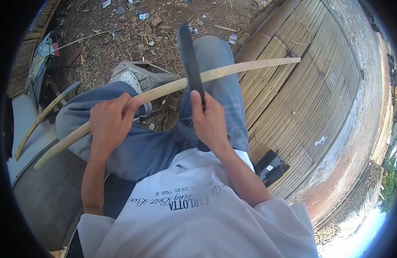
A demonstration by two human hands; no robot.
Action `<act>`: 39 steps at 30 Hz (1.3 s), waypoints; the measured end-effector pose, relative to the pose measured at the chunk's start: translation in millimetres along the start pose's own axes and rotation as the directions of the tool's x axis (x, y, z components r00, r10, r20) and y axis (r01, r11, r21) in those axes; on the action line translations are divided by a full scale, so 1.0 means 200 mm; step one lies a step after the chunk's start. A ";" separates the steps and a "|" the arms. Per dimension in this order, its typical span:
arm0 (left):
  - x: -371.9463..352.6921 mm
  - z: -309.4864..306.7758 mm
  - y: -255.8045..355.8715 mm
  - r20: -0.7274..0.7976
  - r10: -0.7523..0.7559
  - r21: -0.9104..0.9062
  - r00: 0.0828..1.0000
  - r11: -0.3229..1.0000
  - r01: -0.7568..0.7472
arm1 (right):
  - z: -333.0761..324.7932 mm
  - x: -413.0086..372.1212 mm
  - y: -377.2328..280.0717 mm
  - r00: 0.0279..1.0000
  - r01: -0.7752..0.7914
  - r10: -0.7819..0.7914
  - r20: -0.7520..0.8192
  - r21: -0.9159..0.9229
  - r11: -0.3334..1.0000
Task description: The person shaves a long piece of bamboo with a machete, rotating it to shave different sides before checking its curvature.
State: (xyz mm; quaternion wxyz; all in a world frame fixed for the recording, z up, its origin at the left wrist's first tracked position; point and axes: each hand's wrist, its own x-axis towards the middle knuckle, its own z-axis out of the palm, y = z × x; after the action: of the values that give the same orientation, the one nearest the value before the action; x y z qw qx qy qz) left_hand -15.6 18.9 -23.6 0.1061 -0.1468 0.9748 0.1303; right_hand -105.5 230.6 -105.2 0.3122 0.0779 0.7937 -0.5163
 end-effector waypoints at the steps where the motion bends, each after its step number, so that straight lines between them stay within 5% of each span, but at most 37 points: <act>1: 0.00 0.00 0.00 -0.016 0.003 -0.016 1.000 1.000 -0.003 | -0.04 0.03 -0.02 0.997 -0.075 0.075 0.004 0.036 0.997; 3: 0.00 0.00 0.00 -0.013 -0.002 -0.006 1.000 1.000 0.002 | -0.09 0.09 -0.01 0.985 -0.159 0.164 -0.046 0.106 0.982; 6: 0.00 -0.01 0.01 0.000 -0.017 -0.014 1.000 1.000 0.017 | 0.03 0.00 0.03 0.999 0.040 -0.040 0.007 -0.062 0.997; 12: 0.00 0.00 0.00 0.010 -0.010 0.000 1.000 1.000 0.010 | -0.08 0.12 -0.04 0.994 -0.097 0.105 -0.034 0.197 0.976; 13: 0.00 0.00 0.00 0.008 -0.018 0.000 1.000 1.000 0.018 | 0.02 0.03 -0.01 0.999 0.039 -0.039 -0.009 -0.004 0.999; 17: 0.01 -0.01 0.00 -0.002 -0.009 0.022 1.000 1.000 0.009 | 0.01 -0.04 -0.09 0.961 0.262 -0.250 0.116 -0.104 0.960; 19: 0.00 -0.01 0.01 0.010 -0.007 0.003 1.000 1.000 0.007 | -0.15 0.13 -0.07 0.990 -0.126 0.127 -0.056 0.024 0.992; 25: 0.00 0.00 0.00 0.016 -0.017 0.020 1.000 1.000 0.017 | 0.04 -0.06 -0.07 0.956 0.284 -0.268 0.122 -0.146 0.948; 27: 0.00 0.00 0.01 0.021 -0.018 0.020 1.000 1.000 0.018 | -0.13 0.10 -0.07 0.998 -0.062 0.062 0.000 -0.061 0.996; 35: 0.00 0.00 0.00 -0.007 -0.007 0.020 1.000 1.000 0.007 | -0.09 0.08 -0.07 1.000 -0.024 0.024 -0.005 -0.018 1.000; 37: 0.00 -0.01 0.01 0.024 -0.027 0.016 0.999 1.000 0.027 | -0.07 0.08 -0.08 0.992 -0.128 0.127 0.007 0.038 0.991; 39: 0.01 0.00 0.01 0.016 -0.036 0.002 0.999 0.999 0.036 | 0.13 -0.07 -0.02 0.971 0.212 -0.205 0.122 -0.046 0.976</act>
State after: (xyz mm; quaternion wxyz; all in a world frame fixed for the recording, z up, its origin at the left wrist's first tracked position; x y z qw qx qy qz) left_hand -17.1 20.2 -23.7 0.1162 -0.1633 0.9712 0.1288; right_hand -86.2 208.3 -101.3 0.3040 -0.0451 0.7927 -0.5265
